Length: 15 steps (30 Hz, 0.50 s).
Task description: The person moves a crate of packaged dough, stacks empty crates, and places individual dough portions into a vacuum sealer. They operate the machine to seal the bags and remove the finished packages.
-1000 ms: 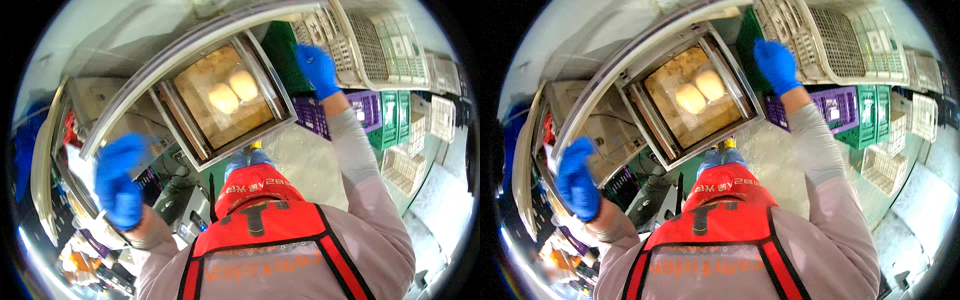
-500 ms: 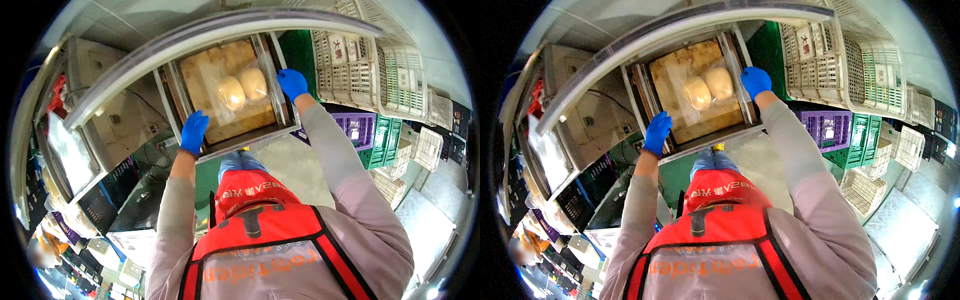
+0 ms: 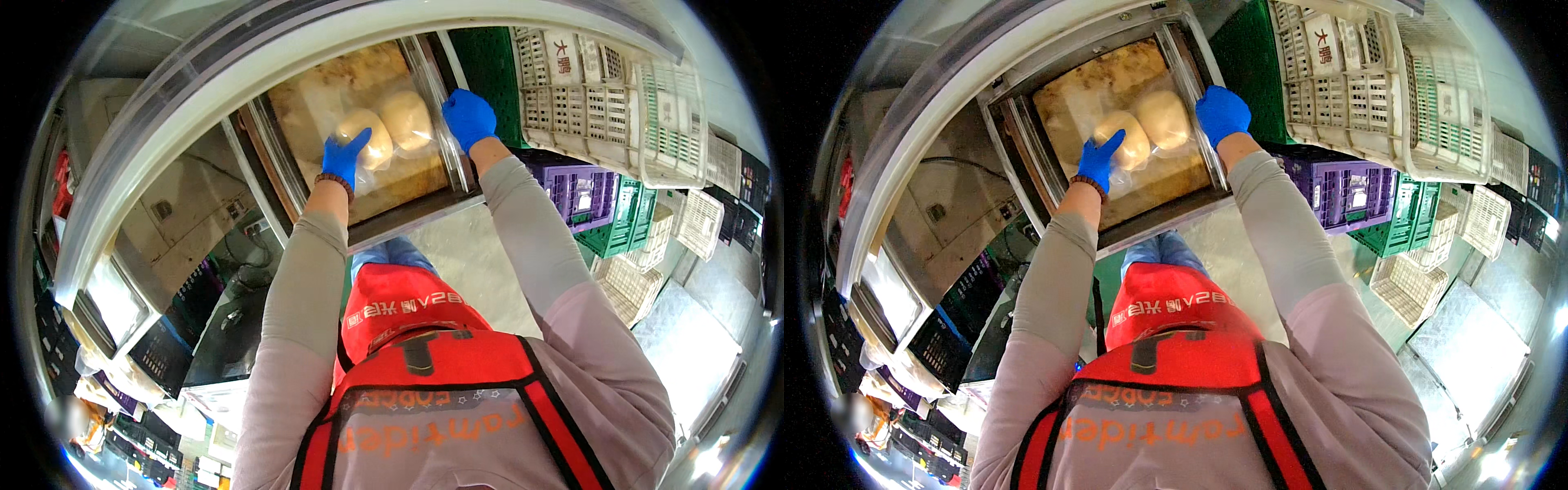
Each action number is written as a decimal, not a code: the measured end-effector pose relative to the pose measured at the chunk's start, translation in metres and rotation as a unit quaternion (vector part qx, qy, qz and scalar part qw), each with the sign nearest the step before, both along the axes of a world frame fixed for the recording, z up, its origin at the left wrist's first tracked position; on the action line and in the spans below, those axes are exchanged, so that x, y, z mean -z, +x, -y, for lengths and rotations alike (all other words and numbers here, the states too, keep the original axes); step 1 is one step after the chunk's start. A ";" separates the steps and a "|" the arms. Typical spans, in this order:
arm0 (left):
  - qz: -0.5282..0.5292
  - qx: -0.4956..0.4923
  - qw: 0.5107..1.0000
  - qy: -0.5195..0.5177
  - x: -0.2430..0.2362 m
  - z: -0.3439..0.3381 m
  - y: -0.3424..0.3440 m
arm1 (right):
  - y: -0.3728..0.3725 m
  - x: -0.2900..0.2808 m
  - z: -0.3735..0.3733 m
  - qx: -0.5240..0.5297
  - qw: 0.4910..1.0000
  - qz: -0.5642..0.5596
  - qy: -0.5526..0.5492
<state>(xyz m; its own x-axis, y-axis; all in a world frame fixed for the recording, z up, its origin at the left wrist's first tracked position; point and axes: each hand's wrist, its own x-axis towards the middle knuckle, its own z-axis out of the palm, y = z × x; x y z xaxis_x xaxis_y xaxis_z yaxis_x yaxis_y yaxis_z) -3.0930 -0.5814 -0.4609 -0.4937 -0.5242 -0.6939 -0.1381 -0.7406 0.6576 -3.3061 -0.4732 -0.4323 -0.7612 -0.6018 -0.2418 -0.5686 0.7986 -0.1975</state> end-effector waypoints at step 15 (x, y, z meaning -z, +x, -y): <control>-0.027 -0.009 1.000 -0.013 0.022 0.010 -0.002 | -0.013 -0.014 -0.014 0.030 0.996 0.067 -0.057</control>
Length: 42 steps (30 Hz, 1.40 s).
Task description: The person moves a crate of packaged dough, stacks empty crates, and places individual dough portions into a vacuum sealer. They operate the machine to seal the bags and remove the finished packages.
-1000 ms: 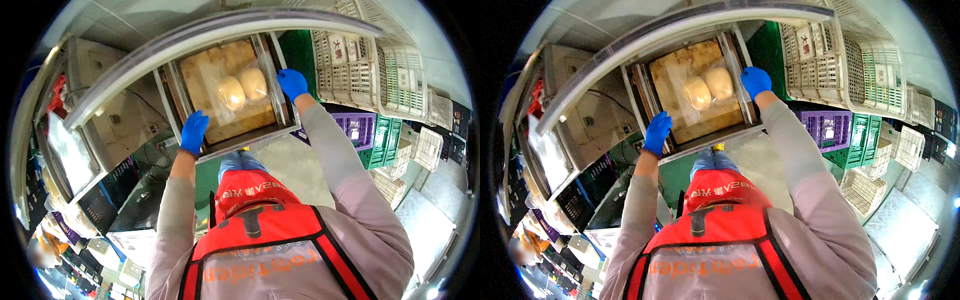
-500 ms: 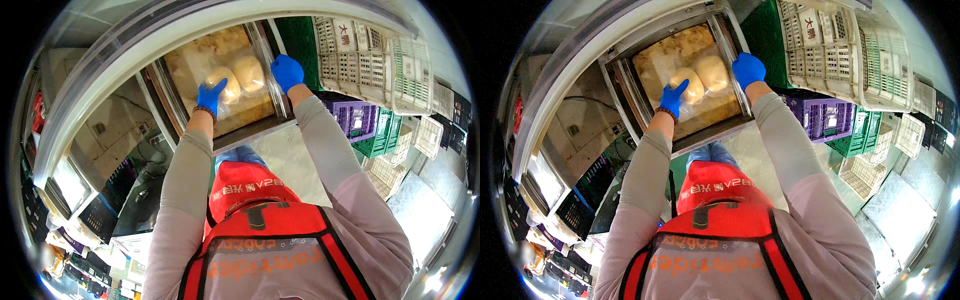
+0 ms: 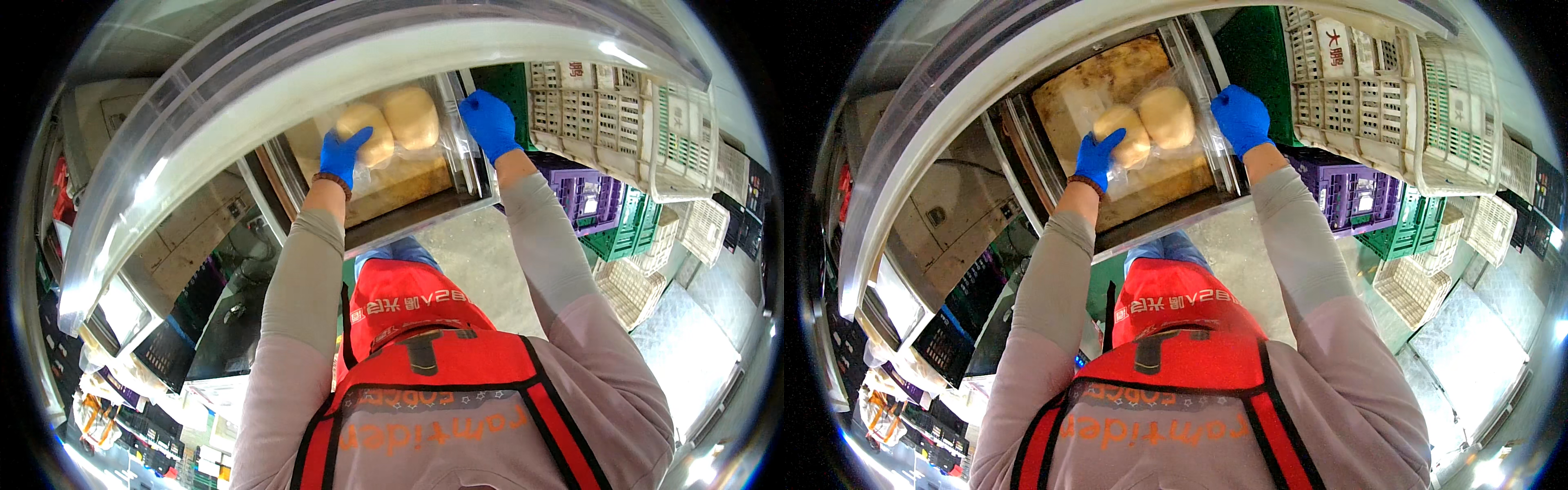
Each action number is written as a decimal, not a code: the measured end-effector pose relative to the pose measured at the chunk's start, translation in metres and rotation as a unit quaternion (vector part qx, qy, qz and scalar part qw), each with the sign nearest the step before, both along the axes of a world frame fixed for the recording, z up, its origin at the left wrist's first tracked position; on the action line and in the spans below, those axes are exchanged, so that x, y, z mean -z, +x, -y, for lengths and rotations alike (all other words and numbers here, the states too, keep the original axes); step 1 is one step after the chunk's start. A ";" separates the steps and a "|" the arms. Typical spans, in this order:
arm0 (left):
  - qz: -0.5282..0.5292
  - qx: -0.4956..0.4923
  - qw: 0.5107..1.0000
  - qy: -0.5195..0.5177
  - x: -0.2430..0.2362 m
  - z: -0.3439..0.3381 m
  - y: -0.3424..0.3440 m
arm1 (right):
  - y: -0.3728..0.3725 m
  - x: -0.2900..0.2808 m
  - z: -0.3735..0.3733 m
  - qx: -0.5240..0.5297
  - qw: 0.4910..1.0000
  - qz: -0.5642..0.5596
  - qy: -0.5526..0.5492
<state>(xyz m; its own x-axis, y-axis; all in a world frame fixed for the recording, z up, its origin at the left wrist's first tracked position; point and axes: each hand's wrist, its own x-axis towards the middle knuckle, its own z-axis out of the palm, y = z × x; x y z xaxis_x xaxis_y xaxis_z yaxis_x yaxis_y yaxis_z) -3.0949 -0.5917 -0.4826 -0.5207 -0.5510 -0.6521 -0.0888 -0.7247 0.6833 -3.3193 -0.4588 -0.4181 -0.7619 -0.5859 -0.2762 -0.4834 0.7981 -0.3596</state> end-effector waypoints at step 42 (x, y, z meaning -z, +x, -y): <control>0.169 0.454 0.412 -0.772 -0.036 0.004 -0.151 | 0.058 0.005 -0.100 -0.267 0.954 -0.138 0.012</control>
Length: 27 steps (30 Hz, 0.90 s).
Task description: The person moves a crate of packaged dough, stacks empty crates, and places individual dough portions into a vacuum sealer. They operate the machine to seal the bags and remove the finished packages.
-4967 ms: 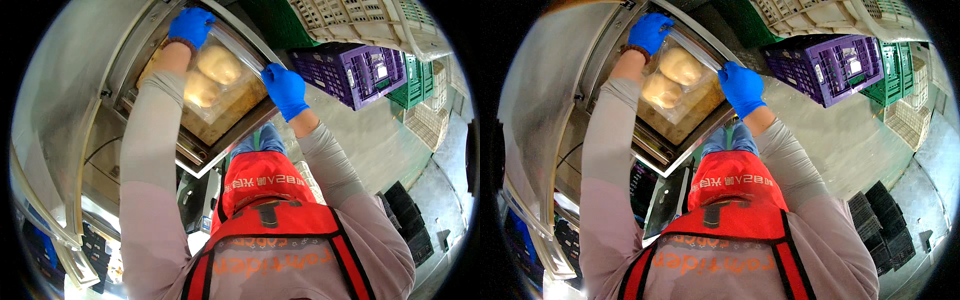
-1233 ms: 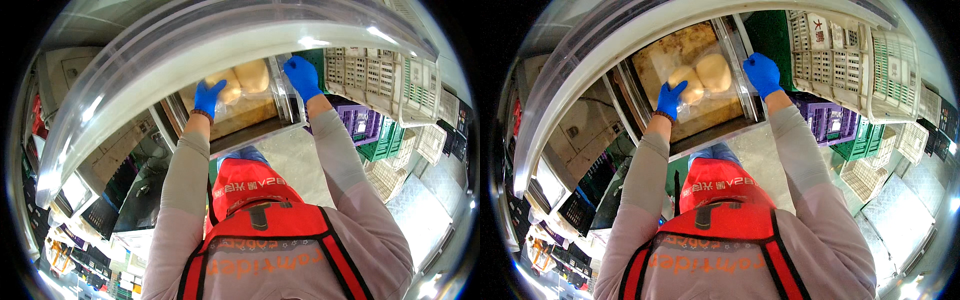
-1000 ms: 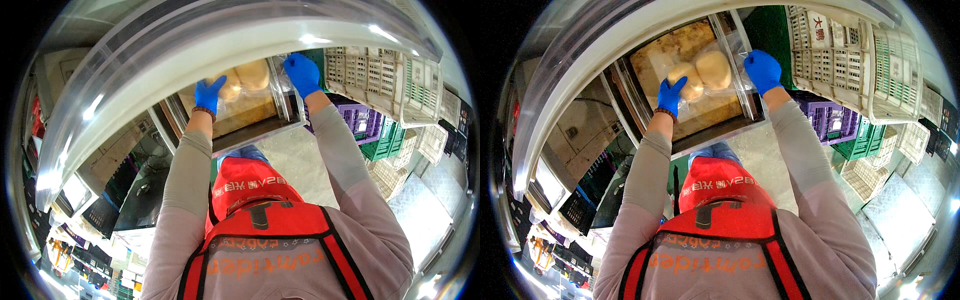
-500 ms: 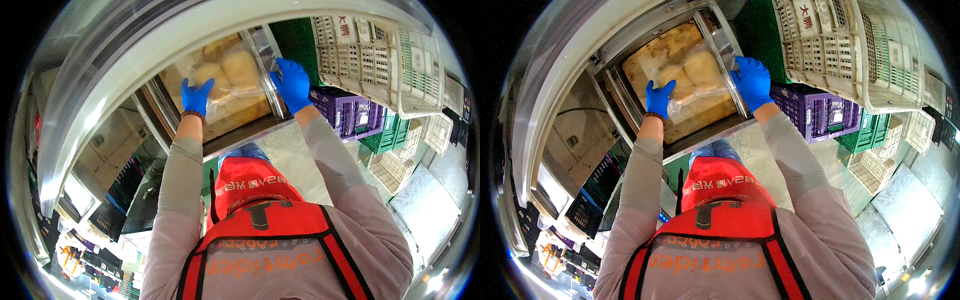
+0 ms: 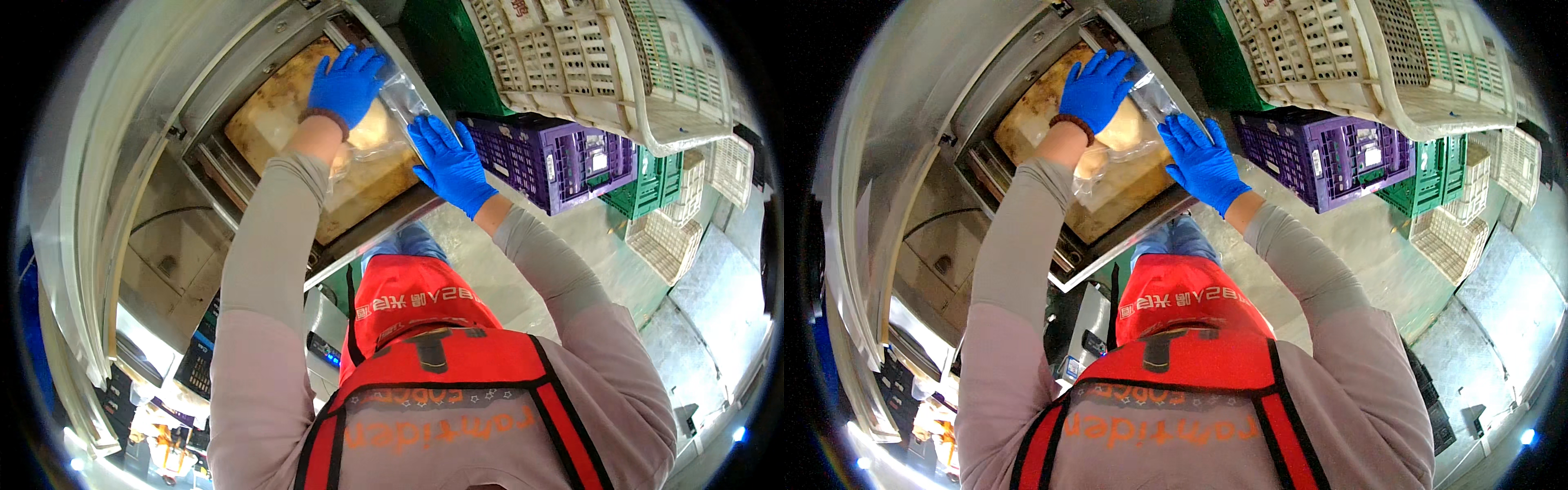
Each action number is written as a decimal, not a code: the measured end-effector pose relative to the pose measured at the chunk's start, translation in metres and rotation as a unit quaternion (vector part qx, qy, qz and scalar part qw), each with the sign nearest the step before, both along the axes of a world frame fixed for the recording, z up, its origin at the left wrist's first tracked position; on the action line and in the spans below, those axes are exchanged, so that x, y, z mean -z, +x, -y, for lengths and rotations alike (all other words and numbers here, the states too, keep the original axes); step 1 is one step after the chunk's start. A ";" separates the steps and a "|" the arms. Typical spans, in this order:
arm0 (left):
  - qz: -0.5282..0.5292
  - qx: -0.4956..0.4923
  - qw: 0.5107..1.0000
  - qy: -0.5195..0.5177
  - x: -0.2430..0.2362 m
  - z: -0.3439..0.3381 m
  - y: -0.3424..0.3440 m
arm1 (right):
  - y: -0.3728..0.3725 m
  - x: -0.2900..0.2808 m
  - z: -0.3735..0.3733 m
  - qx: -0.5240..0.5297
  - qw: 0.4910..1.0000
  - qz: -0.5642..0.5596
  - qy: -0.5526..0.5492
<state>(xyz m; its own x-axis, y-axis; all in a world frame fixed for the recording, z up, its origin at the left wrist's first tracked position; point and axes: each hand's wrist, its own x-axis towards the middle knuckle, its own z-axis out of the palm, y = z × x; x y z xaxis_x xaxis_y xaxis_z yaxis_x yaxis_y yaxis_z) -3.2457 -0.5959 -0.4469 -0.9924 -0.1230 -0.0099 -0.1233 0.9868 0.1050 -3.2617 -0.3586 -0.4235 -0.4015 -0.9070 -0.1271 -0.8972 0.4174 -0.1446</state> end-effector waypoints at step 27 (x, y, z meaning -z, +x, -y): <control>-0.095 -0.291 0.890 0.339 -0.057 0.015 0.107 | -0.044 -0.094 -0.001 0.148 0.917 0.127 -0.347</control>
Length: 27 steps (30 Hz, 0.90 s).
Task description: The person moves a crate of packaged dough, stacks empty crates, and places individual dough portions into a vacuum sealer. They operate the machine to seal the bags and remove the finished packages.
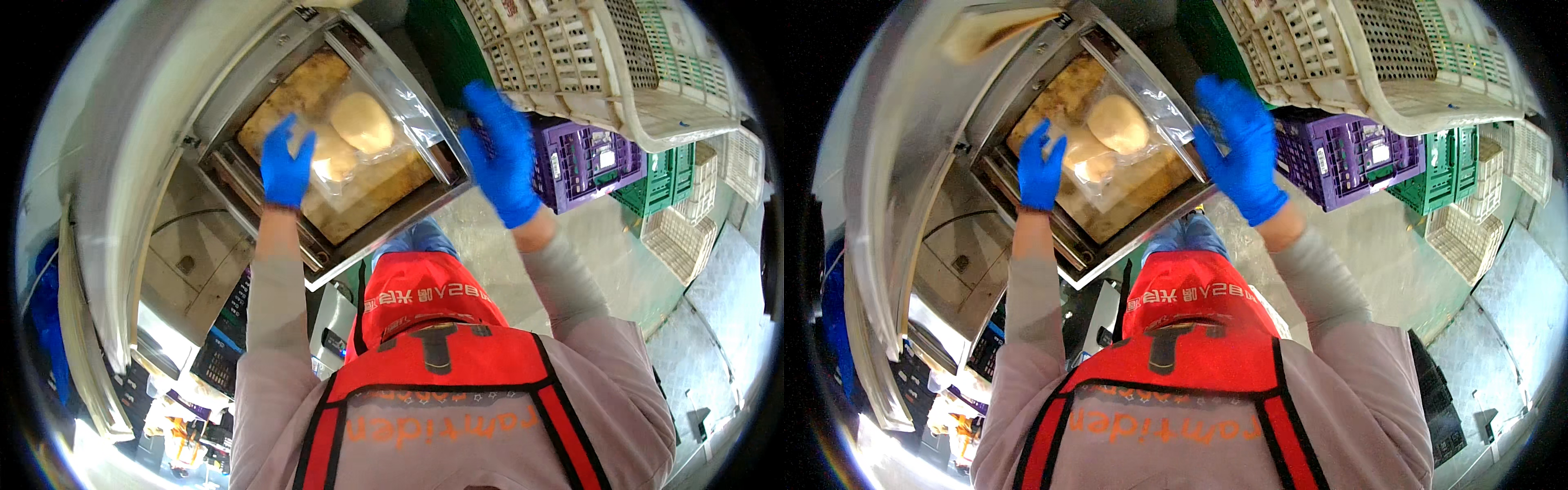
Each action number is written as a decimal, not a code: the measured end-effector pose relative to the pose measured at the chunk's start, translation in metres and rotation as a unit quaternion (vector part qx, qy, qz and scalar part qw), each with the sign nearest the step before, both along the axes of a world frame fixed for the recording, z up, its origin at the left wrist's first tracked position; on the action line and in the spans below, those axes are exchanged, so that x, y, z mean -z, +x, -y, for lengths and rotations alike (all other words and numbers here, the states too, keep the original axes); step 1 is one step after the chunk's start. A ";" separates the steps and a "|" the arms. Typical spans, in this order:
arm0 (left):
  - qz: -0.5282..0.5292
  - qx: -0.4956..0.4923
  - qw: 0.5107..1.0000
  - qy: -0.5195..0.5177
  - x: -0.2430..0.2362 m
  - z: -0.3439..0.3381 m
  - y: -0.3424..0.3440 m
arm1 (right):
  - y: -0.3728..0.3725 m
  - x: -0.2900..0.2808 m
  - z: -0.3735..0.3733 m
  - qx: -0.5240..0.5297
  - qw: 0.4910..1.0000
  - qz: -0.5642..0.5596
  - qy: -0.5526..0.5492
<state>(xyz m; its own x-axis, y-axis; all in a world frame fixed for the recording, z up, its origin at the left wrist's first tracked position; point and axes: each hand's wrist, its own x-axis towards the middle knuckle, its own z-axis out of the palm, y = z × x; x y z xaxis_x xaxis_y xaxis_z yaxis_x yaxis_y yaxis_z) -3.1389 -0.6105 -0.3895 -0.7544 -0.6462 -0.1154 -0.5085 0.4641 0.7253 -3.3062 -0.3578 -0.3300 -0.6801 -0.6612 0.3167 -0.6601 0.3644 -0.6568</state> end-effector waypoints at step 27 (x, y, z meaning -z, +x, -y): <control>0.000 -0.387 0.905 -0.177 -0.103 -0.061 0.192 | 0.011 -0.056 -0.001 -0.157 0.960 -0.013 0.233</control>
<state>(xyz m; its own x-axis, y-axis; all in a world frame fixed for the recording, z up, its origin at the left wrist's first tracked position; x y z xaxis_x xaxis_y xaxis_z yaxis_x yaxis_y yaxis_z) -2.9465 -0.5497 -0.2869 -0.0607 -0.9773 0.2029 -0.7803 0.1732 0.6010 -3.2953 -0.3571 -0.2745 -0.4199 -0.9063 -0.0487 -0.7991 0.3946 -0.4536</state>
